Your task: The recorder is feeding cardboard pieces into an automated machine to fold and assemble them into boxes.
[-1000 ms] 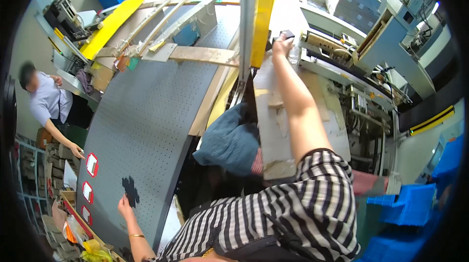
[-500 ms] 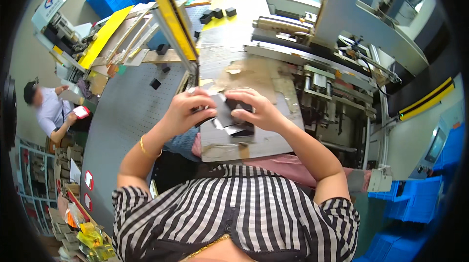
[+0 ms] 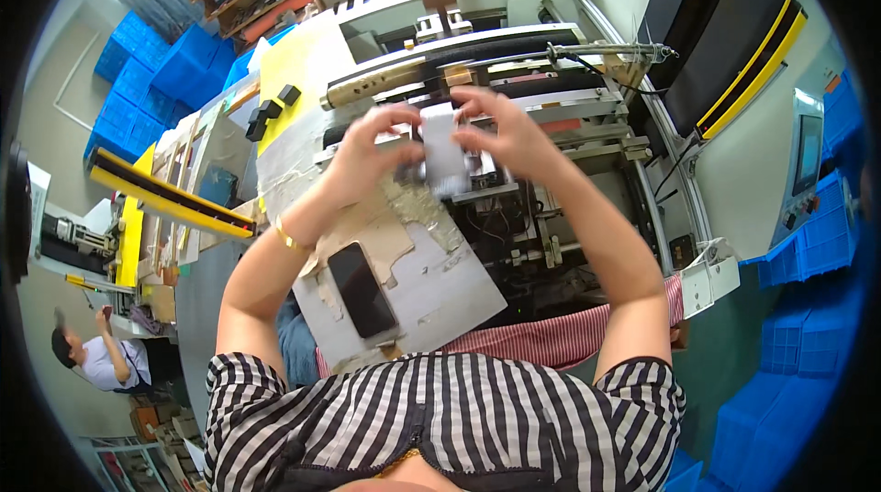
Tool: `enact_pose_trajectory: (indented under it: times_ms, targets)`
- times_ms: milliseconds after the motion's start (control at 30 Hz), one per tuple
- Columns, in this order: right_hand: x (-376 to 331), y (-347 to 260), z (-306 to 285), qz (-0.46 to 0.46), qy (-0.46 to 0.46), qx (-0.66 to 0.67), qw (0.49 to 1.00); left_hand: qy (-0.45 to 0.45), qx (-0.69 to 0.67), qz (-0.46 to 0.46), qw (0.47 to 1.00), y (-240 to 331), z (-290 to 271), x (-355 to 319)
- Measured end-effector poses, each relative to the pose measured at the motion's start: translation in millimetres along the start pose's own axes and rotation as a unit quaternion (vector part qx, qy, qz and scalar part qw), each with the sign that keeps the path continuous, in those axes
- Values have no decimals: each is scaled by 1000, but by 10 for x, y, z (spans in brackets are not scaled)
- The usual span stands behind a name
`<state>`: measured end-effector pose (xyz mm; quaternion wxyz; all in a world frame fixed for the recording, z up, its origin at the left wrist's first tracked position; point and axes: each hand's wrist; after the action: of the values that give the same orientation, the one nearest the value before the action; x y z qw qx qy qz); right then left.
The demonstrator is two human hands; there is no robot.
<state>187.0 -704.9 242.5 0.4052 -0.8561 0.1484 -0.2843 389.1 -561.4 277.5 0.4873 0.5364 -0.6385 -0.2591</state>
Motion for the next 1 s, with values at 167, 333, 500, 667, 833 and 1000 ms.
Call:
enact_pose_trajectory:
  times_ms: [167, 333, 500, 667, 833, 1000]
  targets:
    - [1145, 672, -441, 66, 14, 89, 994, 70, -140, -53, 986, -682, -292, 1214]
    - [1656, 514, -726, -80, 71, -156, 982, 85, 47, 29, 995, -478, -603, 1697]
    - [1522, 369, -499, -127, 298, 42, 945, 161, 138, 151, 966, -383, -480, 1265]
    - [151, -280, 515, -93, 175, 3, 980, 204, 164, 129, 957, -295, -628, -159]
    - [-483, -655, 1072, -86, 42, 34, 995, 222, 76, 14, 972, 43, -876, -1884]
    - [-714, -1061, 1463, -116, -38, 25, 992, 311, 34, -91, 945, 203, -884, -3156]
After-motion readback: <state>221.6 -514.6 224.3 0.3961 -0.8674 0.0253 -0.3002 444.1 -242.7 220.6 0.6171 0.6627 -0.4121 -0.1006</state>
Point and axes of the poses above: each hand's wrist, its own x-axis towards the middle knuckle, its own z-axis out of the palm, y = z × x, and after that the axes turned 13 degrees about -x, right-handed
